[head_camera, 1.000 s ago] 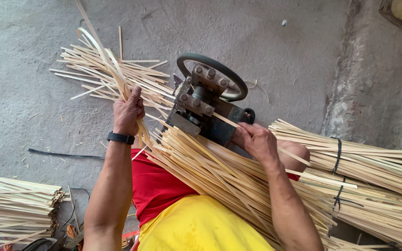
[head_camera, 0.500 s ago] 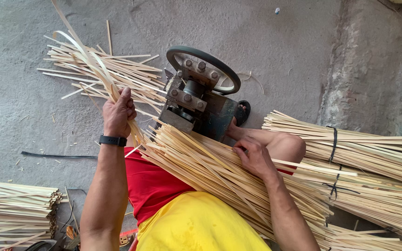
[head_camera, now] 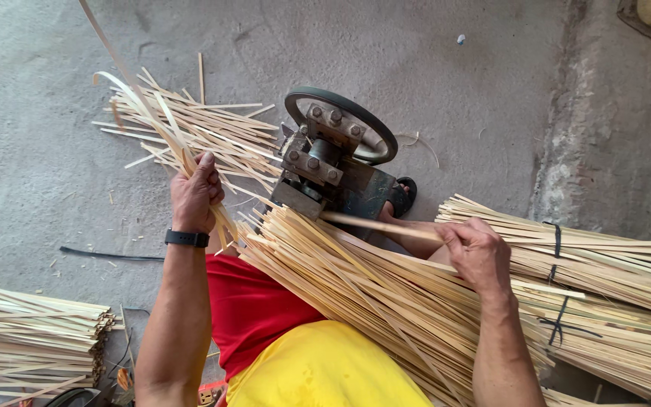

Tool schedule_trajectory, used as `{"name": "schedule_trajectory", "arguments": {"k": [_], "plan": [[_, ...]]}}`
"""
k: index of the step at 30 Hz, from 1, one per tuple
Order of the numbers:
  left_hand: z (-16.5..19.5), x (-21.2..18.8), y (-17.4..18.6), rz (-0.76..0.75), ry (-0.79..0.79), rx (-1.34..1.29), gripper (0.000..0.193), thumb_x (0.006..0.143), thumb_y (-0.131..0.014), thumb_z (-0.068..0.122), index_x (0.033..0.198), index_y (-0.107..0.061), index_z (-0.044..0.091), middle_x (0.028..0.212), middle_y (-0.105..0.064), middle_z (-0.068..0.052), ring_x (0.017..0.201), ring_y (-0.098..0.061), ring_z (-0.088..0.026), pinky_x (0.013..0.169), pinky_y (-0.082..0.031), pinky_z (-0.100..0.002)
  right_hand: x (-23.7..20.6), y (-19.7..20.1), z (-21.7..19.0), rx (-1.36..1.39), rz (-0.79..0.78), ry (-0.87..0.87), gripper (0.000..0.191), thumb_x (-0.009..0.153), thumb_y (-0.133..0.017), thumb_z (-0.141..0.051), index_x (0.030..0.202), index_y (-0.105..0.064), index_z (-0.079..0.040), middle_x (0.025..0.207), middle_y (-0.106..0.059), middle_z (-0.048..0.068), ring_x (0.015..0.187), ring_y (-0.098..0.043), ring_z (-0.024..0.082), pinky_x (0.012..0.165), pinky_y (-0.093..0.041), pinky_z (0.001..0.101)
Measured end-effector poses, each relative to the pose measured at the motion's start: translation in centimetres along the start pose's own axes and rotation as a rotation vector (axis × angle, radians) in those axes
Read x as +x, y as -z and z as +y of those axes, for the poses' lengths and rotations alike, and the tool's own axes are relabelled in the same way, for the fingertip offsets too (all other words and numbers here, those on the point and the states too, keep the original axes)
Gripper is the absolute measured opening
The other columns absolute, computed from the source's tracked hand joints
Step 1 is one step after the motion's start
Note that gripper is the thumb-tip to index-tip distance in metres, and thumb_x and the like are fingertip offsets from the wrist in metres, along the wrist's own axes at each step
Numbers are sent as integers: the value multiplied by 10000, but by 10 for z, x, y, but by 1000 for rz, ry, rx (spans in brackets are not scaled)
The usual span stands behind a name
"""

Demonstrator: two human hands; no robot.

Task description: The person sits on the floor and uses a bench grinder to split long bamboo strips into thinner slivers. They feed each strip through the rotating wheel, collecting the resulting thin pieces in a growing pile to the left.

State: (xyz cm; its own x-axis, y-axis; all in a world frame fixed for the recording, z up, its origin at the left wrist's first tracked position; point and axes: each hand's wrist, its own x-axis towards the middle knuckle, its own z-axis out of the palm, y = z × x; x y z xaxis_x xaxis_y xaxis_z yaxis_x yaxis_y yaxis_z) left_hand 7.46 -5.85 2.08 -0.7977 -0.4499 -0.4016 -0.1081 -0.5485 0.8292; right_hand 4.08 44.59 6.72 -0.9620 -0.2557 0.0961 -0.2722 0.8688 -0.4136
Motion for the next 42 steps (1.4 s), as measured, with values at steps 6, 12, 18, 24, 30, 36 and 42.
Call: {"name": "schedule_trajectory", "arguments": {"k": [6, 12, 18, 24, 30, 36, 42], "plan": [[6, -11, 7, 20, -8, -13, 167, 1009, -686, 224, 1085, -634, 85, 670, -498, 50, 488, -424, -31, 416, -335, -194, 3, -16, 13, -248, 136, 12, 303, 967, -736, -467, 875, -811, -189, 690, -540, -20, 617, -516, 126, 518, -444, 318], [2, 0, -8, -20, 21, -13, 187, 1017, -700, 227, 1072, -611, 71, 691, -504, 39, 498, -429, -44, 424, -345, -203, 17, -49, -25, -69, 46, -5, 365, 958, -680, -486, 935, -827, -152, 700, -650, 47, 607, -632, 244, 518, -484, 396], [-4, 11, -23, -34, 74, -7, 170, 990, -707, 232, 1076, -647, 98, 686, -514, 49, 492, -431, -38, 426, -345, -195, 27, -50, -36, 157, -173, -192, 343, 950, -668, -472, 1019, -829, -177, 831, -769, 106, 729, -726, 279, 651, -552, 397], [-11, 10, -17, -15, 97, -25, 167, 1004, -717, 228, 1063, -645, 89, 692, -521, 40, 506, -439, -42, 438, -354, -198, 27, -52, -39, 308, -407, -291, 369, 881, -704, -434, 1120, -771, -160, 949, -776, 113, 796, -743, 257, 712, -579, 384], [-17, 14, -16, -10, 114, -38, 160, 1003, -714, 228, 1071, -639, 103, 675, -496, 47, 490, -423, -39, 426, -346, -194, 10, -44, -59, 285, -641, -149, 237, 899, -727, -281, 1034, -785, -96, 953, -782, 123, 847, -749, 247, 761, -575, 388], [-15, 21, -16, 4, 105, -33, 148, 1006, -710, 216, 1057, -633, 101, 689, -503, 44, 501, -425, -40, 431, -345, -196, -4, -13, -74, 223, -517, -146, 212, 854, -755, -285, 948, -795, -99, 898, -774, 99, 798, -749, 266, 732, -576, 402], [-14, 19, -25, -11, 84, -77, 146, 1019, -712, 198, 1034, -602, 103, 700, -490, 43, 514, -426, -43, 435, -343, -197, -7, -8, -61, -11, -535, -185, 322, 781, -827, -404, 950, -814, -130, 878, -765, 86, 814, -732, 241, 779, -562, 395]]}}
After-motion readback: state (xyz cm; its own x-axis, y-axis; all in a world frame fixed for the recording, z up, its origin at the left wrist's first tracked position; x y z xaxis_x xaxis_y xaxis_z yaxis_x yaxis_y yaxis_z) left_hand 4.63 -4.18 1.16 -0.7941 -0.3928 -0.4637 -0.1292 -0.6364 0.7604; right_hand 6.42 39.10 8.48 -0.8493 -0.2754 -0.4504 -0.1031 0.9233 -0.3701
